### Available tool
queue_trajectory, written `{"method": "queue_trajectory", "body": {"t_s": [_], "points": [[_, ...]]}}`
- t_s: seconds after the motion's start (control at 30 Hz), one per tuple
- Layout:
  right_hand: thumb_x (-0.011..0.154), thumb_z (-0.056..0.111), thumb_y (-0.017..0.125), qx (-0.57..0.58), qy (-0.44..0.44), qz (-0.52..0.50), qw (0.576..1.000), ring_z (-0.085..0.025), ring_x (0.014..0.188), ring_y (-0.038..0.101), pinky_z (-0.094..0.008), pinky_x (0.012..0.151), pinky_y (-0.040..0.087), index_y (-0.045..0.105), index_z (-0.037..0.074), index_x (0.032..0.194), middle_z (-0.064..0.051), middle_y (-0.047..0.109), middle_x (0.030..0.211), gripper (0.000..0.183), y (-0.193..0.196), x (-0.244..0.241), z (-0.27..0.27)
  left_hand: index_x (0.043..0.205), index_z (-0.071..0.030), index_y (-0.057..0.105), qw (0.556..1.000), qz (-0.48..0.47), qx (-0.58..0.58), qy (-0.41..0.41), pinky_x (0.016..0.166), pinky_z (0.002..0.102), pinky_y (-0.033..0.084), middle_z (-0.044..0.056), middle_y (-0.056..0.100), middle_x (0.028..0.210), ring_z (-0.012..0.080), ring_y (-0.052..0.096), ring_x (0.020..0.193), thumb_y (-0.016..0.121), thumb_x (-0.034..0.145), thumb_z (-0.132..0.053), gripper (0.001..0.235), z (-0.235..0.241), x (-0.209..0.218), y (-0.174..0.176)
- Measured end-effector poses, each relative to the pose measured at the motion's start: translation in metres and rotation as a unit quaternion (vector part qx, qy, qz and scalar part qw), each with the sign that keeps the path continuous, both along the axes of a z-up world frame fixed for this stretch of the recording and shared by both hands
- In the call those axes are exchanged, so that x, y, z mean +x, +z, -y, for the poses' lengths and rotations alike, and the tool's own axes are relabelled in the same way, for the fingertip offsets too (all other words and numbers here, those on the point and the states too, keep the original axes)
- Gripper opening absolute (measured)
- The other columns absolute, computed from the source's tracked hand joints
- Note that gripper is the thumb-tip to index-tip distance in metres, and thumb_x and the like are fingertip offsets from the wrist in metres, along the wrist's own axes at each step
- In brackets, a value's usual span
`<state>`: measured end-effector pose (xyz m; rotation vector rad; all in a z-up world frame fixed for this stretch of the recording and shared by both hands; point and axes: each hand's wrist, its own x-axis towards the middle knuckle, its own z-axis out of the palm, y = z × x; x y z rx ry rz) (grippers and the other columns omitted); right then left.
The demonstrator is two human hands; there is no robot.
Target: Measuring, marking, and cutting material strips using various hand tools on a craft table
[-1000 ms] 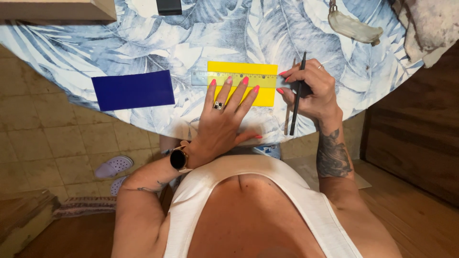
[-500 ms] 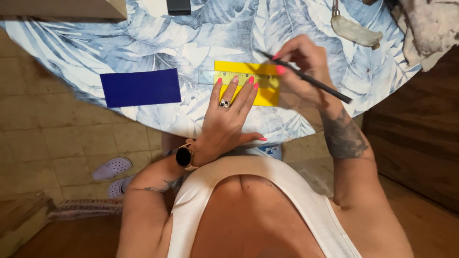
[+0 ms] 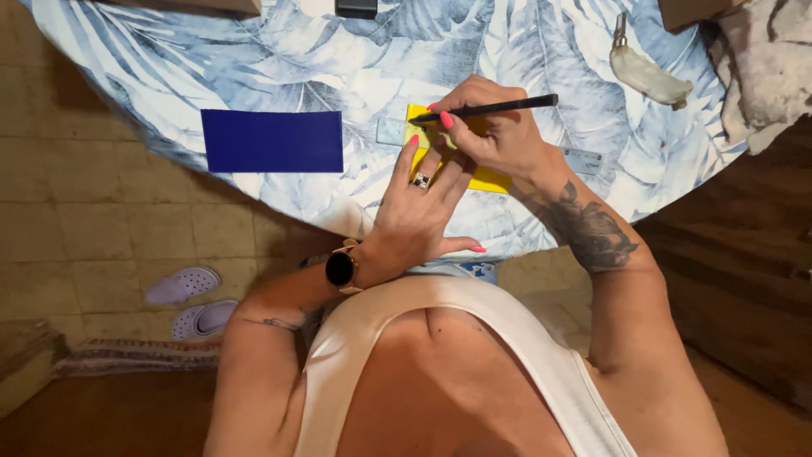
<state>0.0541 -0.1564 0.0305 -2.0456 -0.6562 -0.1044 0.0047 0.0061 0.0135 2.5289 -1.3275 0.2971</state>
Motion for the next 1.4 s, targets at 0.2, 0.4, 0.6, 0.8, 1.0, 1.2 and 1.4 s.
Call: {"method": "queue_trajectory", "body": {"t_s": [0.2,0.4,0.6,0.8,1.0,1.2,1.4], "points": [[0.085,0.001,0.046,0.003,0.009,0.007,1.000,-0.022,0.070,0.053,-0.029,0.061,0.043,0.056,-0.007,0.087,-0.016,0.058,0.082,0.014,-0.001,0.000,-0.001,0.125,-0.004,0.042,1.000,0.004,0.021,0.002,0.101,0.050,0.020,0.007,0.041,0.129,0.0273,0.045,0.115,0.054,0.058,-0.080,0.102,0.000,0.000,0.000],[0.087,0.004,0.046,0.000,0.026,0.030,0.999,-0.023,0.069,0.053,-0.030,0.061,0.043,0.057,-0.007,0.088,-0.015,0.058,0.080,0.016,-0.001,0.001,0.000,0.125,-0.003,0.042,1.000,0.004,0.016,0.002,0.101,0.050,0.020,0.007,0.041,0.130,0.0255,0.048,0.113,0.054,0.059,-0.080,0.103,0.000,0.000,0.002],[0.087,0.004,0.044,-0.032,0.025,0.029,0.999,-0.023,0.068,0.053,-0.030,0.059,0.043,0.056,-0.005,0.086,-0.013,0.059,0.079,0.015,0.007,0.000,0.001,0.128,-0.003,0.038,1.000,-0.013,0.027,-0.003,0.102,0.050,0.018,0.009,0.036,0.133,0.0293,0.042,0.118,0.054,0.060,-0.079,0.103,0.001,-0.001,-0.001],[0.088,0.005,0.045,-0.045,0.022,0.031,0.998,-0.022,0.066,0.052,-0.030,0.056,0.042,0.057,-0.006,0.086,-0.014,0.058,0.078,0.016,0.011,-0.005,0.006,0.126,-0.001,0.041,1.000,-0.010,0.010,-0.005,0.101,0.050,0.020,0.010,0.039,0.131,0.0302,0.039,0.120,0.053,0.060,-0.081,0.104,0.001,0.000,0.003],[0.088,0.004,0.046,-0.063,0.003,0.012,0.998,-0.022,0.067,0.053,-0.030,0.058,0.042,0.057,-0.006,0.086,-0.013,0.058,0.077,0.015,0.019,-0.010,0.012,0.123,-0.002,0.044,1.000,0.003,0.019,0.005,0.100,0.048,0.022,0.008,0.045,0.124,0.0281,0.040,0.118,0.053,0.057,-0.081,0.104,0.002,-0.001,0.004],[0.088,0.004,0.047,-0.083,-0.015,0.006,0.996,-0.023,0.066,0.053,-0.031,0.058,0.041,0.057,-0.005,0.086,-0.013,0.058,0.077,0.013,0.021,-0.017,0.022,0.116,-0.003,0.050,1.000,0.003,-0.012,0.004,0.099,0.049,0.024,0.009,0.048,0.119,0.0287,0.038,0.118,0.060,0.052,-0.079,0.100,0.004,0.000,0.002],[0.089,0.004,0.047,-0.091,-0.029,0.005,0.995,-0.021,0.065,0.052,-0.029,0.056,0.041,0.057,-0.005,0.084,-0.012,0.058,0.076,0.014,0.025,-0.024,0.030,0.117,-0.003,0.052,1.000,0.006,-0.024,-0.002,0.098,0.051,0.026,0.010,0.045,0.124,0.0300,0.039,0.117,0.059,0.053,-0.081,0.100,0.003,0.000,0.003]]}}
